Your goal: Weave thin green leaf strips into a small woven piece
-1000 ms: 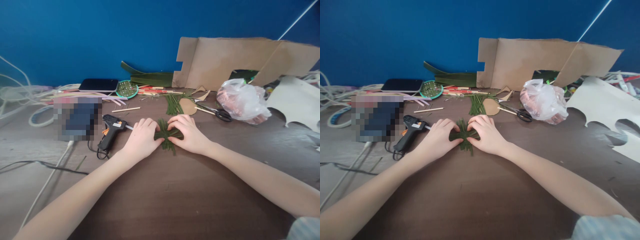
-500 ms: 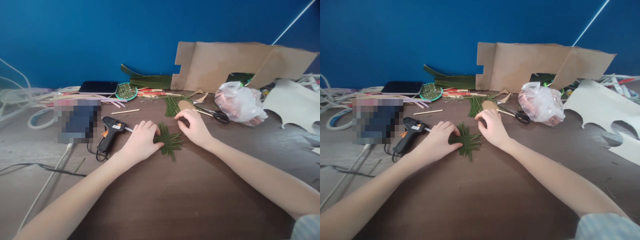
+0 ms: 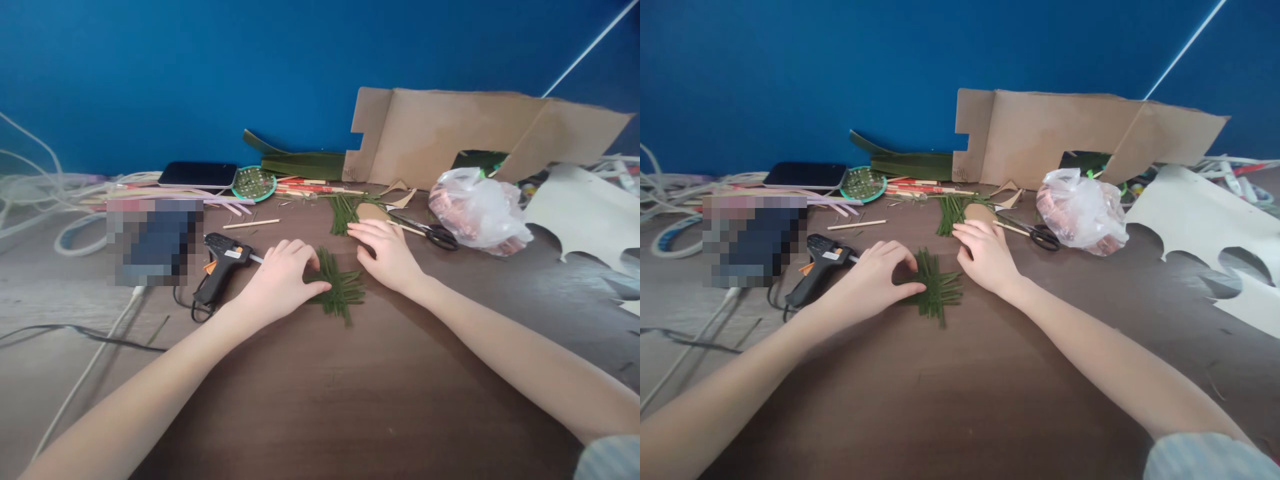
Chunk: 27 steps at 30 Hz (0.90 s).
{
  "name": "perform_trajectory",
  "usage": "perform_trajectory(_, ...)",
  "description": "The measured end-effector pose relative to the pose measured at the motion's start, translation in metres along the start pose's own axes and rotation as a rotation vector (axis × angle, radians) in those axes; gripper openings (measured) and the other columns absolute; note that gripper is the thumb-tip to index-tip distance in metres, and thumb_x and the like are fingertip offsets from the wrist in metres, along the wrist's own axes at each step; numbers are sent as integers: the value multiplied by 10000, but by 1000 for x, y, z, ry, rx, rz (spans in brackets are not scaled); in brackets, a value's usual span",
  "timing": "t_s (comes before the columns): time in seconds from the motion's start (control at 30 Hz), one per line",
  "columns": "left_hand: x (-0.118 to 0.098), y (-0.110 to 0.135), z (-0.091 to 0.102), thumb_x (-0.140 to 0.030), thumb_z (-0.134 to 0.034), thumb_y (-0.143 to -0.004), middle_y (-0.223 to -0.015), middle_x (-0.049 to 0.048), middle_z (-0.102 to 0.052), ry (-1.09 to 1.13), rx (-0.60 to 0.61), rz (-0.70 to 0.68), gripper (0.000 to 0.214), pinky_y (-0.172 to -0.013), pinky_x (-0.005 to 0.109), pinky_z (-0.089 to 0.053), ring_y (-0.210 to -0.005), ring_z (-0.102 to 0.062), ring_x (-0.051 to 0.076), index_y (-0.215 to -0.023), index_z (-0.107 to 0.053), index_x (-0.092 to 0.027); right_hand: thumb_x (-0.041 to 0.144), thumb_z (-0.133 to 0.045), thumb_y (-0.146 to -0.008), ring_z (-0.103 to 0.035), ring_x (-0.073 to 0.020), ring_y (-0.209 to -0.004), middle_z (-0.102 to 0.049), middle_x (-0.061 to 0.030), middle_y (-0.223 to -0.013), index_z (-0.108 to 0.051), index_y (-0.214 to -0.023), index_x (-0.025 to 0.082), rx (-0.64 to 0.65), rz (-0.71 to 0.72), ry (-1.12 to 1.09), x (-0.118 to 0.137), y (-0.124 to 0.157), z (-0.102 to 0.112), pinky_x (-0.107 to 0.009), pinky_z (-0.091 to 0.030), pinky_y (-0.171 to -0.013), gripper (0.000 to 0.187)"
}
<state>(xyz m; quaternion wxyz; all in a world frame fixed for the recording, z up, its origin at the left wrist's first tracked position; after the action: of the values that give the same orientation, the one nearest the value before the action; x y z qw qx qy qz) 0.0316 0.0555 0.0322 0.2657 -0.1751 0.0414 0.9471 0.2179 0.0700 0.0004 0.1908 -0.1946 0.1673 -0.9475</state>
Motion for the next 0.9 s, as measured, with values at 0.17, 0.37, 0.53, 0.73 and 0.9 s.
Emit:
perform_trajectory(0.17,2,0,5,-371,-640,-755,-903,26,-571,7,-29,-8,223,-826,365,-378,-907,-485,217,-785,-538,-175,152,-435,-803,-504,-245,-1143,-618,-49,-1204,-612,-1128,170,-36,14,27,2,1,3,-461,-356,-964,371)
perform_trajectory(0.37,2,1,5,-344,-604,-784,-887,25,-571,11,-37,-1,175,-806,363,-383,-886,-483,213,-789,-546,-178,151,-440,-797,-496,-260,-1142,-604,-46,-1224,-611,-1134,191,-43,26,33,4,1,4,-476,-368,-951,380)
perform_trajectory(0.53,3,1,4,-346,-591,-793,-871,26,-564,4,-47,-21,174,-797,360,-384,-868,-481,210,-784,-546,-179,162,-435,-810,-449,-261,-1205,-532,-31,-1315,-583,-1171,199,3,68,38,5,1,2,-517,-335,-978,392)
perform_trajectory(0.73,4,0,5,-340,-576,-803,-857,25,-567,1,-49,-18,164,-800,362,-384,-861,-486,210,-772,-552,-181,161,-450,-796,-473,-264,-1178,-571,-41,-1268,-617,-1084,206,-14,50,1,3,1,4,-507,-345,-971,336)
perform_trajectory(0.9,4,0,4,-331,-567,-810,-860,27,-577,6,-47,-20,155,-802,366,-387,-864,-494,212,-766,-551,-183,158,-451,-791,-474,-252,-1189,-571,-42,-1270,-630,-1053,192,21,85,25,5,1,3,-492,-348,-970,320)
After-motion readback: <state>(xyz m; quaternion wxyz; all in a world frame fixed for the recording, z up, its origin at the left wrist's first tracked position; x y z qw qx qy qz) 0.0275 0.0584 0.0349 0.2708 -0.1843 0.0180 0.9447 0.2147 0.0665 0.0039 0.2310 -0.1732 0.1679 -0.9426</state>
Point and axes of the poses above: each hand's wrist, its own y-axis away from the middle knuckle, its own z-axis out of the back of the hand, x = y × z, the point moved 3 cm from there along -y, towards the middle knuckle
